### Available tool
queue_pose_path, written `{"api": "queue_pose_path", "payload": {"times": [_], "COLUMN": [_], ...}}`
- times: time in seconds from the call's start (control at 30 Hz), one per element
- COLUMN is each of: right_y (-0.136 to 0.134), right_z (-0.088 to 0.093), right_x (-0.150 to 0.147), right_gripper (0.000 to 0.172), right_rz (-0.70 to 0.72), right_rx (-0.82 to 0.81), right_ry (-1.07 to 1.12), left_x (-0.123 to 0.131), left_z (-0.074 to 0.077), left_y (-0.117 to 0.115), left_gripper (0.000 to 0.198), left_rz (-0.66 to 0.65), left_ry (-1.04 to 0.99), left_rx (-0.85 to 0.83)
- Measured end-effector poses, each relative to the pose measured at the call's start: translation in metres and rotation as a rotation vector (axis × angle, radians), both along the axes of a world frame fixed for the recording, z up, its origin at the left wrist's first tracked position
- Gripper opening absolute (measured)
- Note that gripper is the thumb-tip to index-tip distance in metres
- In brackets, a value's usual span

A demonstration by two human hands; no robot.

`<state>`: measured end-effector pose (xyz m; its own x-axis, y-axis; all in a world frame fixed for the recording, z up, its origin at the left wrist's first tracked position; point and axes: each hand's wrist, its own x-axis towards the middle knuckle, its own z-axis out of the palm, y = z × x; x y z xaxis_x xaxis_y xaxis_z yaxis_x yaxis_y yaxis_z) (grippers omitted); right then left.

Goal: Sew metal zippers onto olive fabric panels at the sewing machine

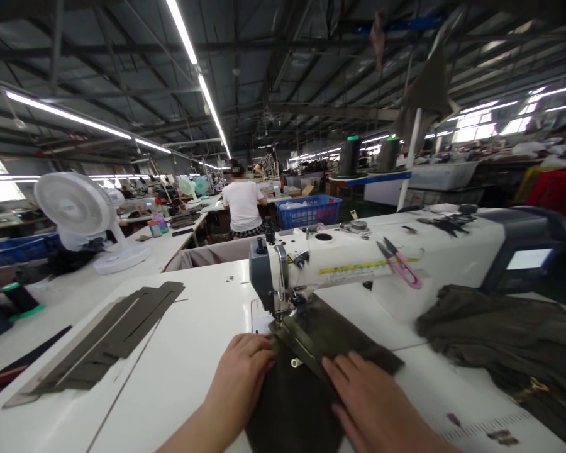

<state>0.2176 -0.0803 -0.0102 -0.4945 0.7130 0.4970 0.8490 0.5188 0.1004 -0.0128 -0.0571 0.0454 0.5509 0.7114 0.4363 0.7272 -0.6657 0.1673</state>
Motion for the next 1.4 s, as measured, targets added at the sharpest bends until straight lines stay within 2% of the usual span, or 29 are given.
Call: {"api": "queue_pose_path", "payload": {"times": [0.03, 0.1, 0.17, 0.2, 0.23, 0.3, 0.33, 0.4, 0.43, 0.5, 0.6, 0.7, 0.77, 0.93, 1.03, 1.13, 1.23, 1.3, 1.4], "right_y": [-0.013, -0.033, -0.042, -0.044, -0.044, -0.042, -0.040, -0.035, -0.033, -0.028, -0.026, -0.029, -0.033, -0.037, -0.036, -0.036, -0.039, -0.041, -0.041], "right_z": [-0.011, -0.032, -0.040, -0.038, -0.031, -0.007, 0.008, 0.036, 0.047, 0.061, 0.066, 0.064, 0.058, 0.019, -0.005, -0.015, -0.011, -0.004, 0.012], "right_x": [-0.003, -0.013, -0.024, -0.028, -0.031, -0.032, -0.030, -0.024, -0.021, -0.015, -0.011, -0.013, -0.018, -0.036, -0.043, -0.044, -0.039, -0.034, -0.028], "right_gripper": [0.031, 0.026, 0.026, 0.027, 0.028, 0.027, 0.025, 0.029, 0.031, 0.035, 0.036, 0.030, 0.024, 0.023, 0.026, 0.030, 0.033, 0.033, 0.032], "right_rz": [0.079, 0.152, 0.200, 0.234, 0.275, 0.327, 0.318, 0.214, 0.187, 0.178, 0.167, 0.231, 0.294, 0.329, 0.341, 0.374, 0.364, 0.330, 0.330], "right_rx": [0.054, 0.115, 0.143, 0.137, 0.096, -0.108, -0.281, -0.600, -0.720, -0.840, -0.767, -0.542, -0.358, 0.093, 0.227, 0.150, -0.084, -0.215, -0.337], "right_ry": [0.007, 0.075, 0.184, 0.252, 0.324, 0.509, 0.617, 0.883, 0.999, 1.105, 0.962, 0.800, 0.732, 0.588, 0.448, 0.449, 0.556, 0.650, 0.737], "left_x": [0.000, 0.001, 0.004, 0.005, 0.006, 0.007, 0.008, 0.010, 0.011, 0.014, 0.021, 0.026, 0.027, 0.024, 0.024, 0.027, 0.028, 0.027, 0.022], "left_z": [0.001, 0.002, 0.001, 0.000, 0.000, -0.001, 0.000, 0.001, 0.002, 0.003, 0.001, -0.005, -0.007, -0.010, -0.015, -0.021, -0.018, -0.010, 0.004], "left_y": [-0.008, -0.021, -0.027, -0.028, -0.027, -0.025, -0.023, -0.020, -0.018, -0.015, -0.010, -0.005, -0.003, 0.000, 0.006, 0.014, 0.013, 0.005, -0.012], "left_gripper": [0.017, 0.018, 0.021, 0.023, 0.025, 0.029, 0.031, 0.032, 0.032, 0.029, 0.021, 0.012, 0.010, 0.018, 0.021, 0.021, 0.011, 0.012, 0.023], "left_rz": [-0.012, -0.009, 0.023, 0.039, 0.048, 0.050, 0.057, 0.091, 0.110, 0.139, 0.148, 0.170, 0.185, 0.064, 0.067, 0.156, 0.241, 0.147, -0.113], "left_ry": [0.001, 0.009, 0.008, 0.003, -0.008, -0.057, -0.101, -0.214, -0.272, -0.383, -0.550, -0.654, -0.644, -0.494, -0.436, -0.419, -0.395, -0.359, -0.284], "left_rx": [-0.021, -0.069, -0.111, -0.128, -0.142, -0.172, -0.179, -0.182, -0.190, -0.241, -0.377, -0.448, -0.424, -0.298, -0.253, -0.219, -0.217, -0.215, -0.192]}}
